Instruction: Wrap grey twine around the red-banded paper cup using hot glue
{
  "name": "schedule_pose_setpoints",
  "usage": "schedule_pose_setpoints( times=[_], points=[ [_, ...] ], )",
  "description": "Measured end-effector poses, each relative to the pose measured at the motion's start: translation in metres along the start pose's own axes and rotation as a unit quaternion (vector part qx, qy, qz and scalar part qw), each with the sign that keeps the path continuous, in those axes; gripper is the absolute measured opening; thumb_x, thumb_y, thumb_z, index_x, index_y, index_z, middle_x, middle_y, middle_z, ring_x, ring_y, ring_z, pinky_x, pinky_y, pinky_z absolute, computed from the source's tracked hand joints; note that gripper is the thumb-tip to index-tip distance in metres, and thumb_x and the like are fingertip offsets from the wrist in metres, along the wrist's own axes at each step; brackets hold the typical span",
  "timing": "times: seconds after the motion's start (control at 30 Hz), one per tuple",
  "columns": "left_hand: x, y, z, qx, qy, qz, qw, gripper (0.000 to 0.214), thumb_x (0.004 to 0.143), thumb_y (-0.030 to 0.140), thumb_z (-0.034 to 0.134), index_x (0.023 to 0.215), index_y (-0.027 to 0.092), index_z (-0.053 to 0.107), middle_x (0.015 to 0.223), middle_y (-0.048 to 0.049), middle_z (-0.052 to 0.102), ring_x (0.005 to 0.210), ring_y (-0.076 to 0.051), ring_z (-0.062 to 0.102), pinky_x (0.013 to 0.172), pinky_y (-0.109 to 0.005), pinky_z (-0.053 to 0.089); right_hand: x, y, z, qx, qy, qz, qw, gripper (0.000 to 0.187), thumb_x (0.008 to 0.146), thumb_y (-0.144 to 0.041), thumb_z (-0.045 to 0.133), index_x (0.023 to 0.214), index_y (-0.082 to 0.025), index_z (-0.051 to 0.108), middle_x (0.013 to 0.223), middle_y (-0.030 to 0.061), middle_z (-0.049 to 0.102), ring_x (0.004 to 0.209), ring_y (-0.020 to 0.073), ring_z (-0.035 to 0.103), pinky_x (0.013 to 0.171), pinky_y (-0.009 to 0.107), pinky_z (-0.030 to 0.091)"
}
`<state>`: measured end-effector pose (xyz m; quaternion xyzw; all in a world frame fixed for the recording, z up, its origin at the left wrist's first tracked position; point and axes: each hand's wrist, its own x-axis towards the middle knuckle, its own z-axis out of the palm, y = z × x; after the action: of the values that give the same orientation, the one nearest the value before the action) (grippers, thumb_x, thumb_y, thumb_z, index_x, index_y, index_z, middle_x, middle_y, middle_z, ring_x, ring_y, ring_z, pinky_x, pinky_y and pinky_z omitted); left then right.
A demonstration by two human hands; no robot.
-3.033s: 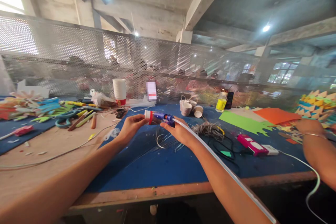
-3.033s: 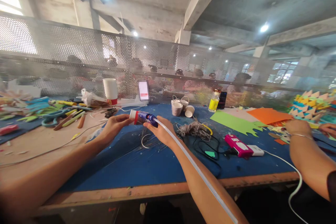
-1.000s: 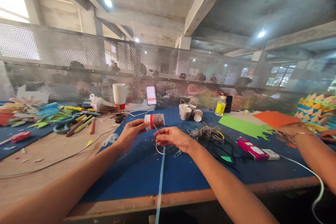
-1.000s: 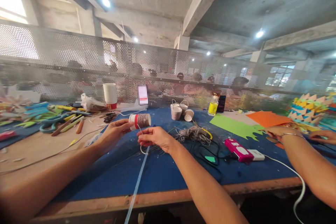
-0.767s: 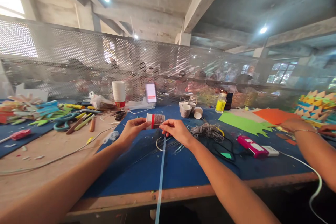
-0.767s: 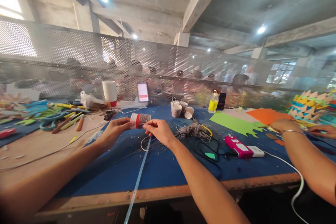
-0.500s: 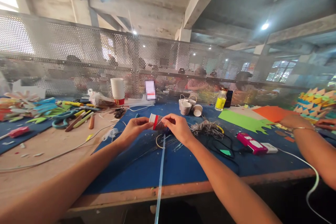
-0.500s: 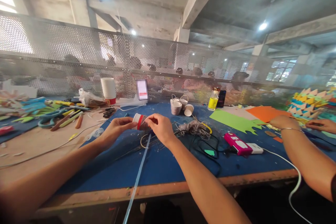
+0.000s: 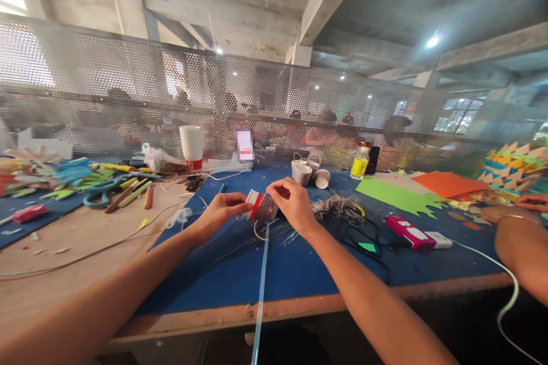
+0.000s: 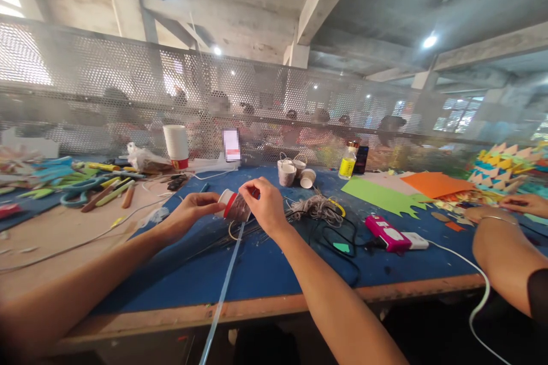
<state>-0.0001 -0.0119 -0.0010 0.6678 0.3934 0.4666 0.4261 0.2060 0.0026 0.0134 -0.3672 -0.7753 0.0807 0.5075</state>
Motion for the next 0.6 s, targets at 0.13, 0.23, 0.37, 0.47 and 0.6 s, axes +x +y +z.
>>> schedule_pose_setpoints(
  times=[0.13, 0.23, 0.37, 0.47, 0.6],
  points=[
    [-0.0005, 0.0003, 0.0002, -0.003, -0.017, 0.000, 1.000, 0.021, 0.074, 0.039, 0.070, 0.073, 0.019, 0.073, 0.070, -0.0025, 0.069, 0.066, -0.019, 0.059, 0.068, -0.029, 0.042, 0.0003, 0.0008, 0.0003, 0.001, 0.002, -0.004, 1.000, 0.019, 0.091, -0.033, 0.054, 0.085, -0.020, 0.067, 0.085, 0.0027, 0.064, 0.075, 0.0137, 0.058, 0.076, 0.025, 0.047],
    [-0.0008, -0.0003, 0.0001, -0.008, -0.027, 0.002, 1.000, 0.019, 0.075, 0.038, 0.070, 0.074, 0.019, 0.074, 0.071, -0.0027, 0.069, 0.068, -0.019, 0.060, 0.069, -0.029, 0.043, 0.0000, 0.0014, 0.0010, 0.000, 0.010, -0.005, 1.000, 0.017, 0.090, -0.032, 0.055, 0.085, -0.020, 0.066, 0.085, 0.0022, 0.064, 0.074, 0.0132, 0.057, 0.076, 0.024, 0.046],
    [-0.0006, -0.0009, -0.0004, -0.011, -0.044, -0.001, 0.999, 0.017, 0.076, 0.036, 0.070, 0.076, 0.019, 0.074, 0.074, -0.0037, 0.071, 0.071, -0.020, 0.060, 0.071, -0.030, 0.042, -0.0001, 0.0020, 0.0014, -0.007, 0.009, -0.002, 1.000, 0.018, 0.090, -0.033, 0.054, 0.085, -0.020, 0.065, 0.085, 0.0025, 0.064, 0.074, 0.0135, 0.057, 0.076, 0.024, 0.046],
    [-0.0004, -0.0011, -0.0008, -0.010, -0.049, 0.000, 0.999, 0.017, 0.076, 0.036, 0.069, 0.075, 0.019, 0.074, 0.075, -0.0042, 0.070, 0.072, -0.021, 0.060, 0.071, -0.030, 0.042, 0.0000, 0.0031, 0.0015, -0.012, 0.005, 0.004, 1.000, 0.018, 0.090, -0.033, 0.054, 0.085, -0.020, 0.065, 0.086, 0.0026, 0.064, 0.075, 0.0137, 0.058, 0.076, 0.024, 0.046],
    [-0.0006, -0.0015, -0.0011, -0.011, -0.050, 0.003, 0.999, 0.018, 0.076, 0.036, 0.070, 0.076, 0.019, 0.074, 0.076, -0.0045, 0.071, 0.073, -0.021, 0.060, 0.072, -0.030, 0.042, -0.0001, 0.0053, 0.0022, -0.011, 0.008, 0.005, 1.000, 0.017, 0.090, -0.033, 0.054, 0.085, -0.020, 0.065, 0.086, 0.0022, 0.064, 0.075, 0.0135, 0.058, 0.076, 0.024, 0.046]
  ],
)
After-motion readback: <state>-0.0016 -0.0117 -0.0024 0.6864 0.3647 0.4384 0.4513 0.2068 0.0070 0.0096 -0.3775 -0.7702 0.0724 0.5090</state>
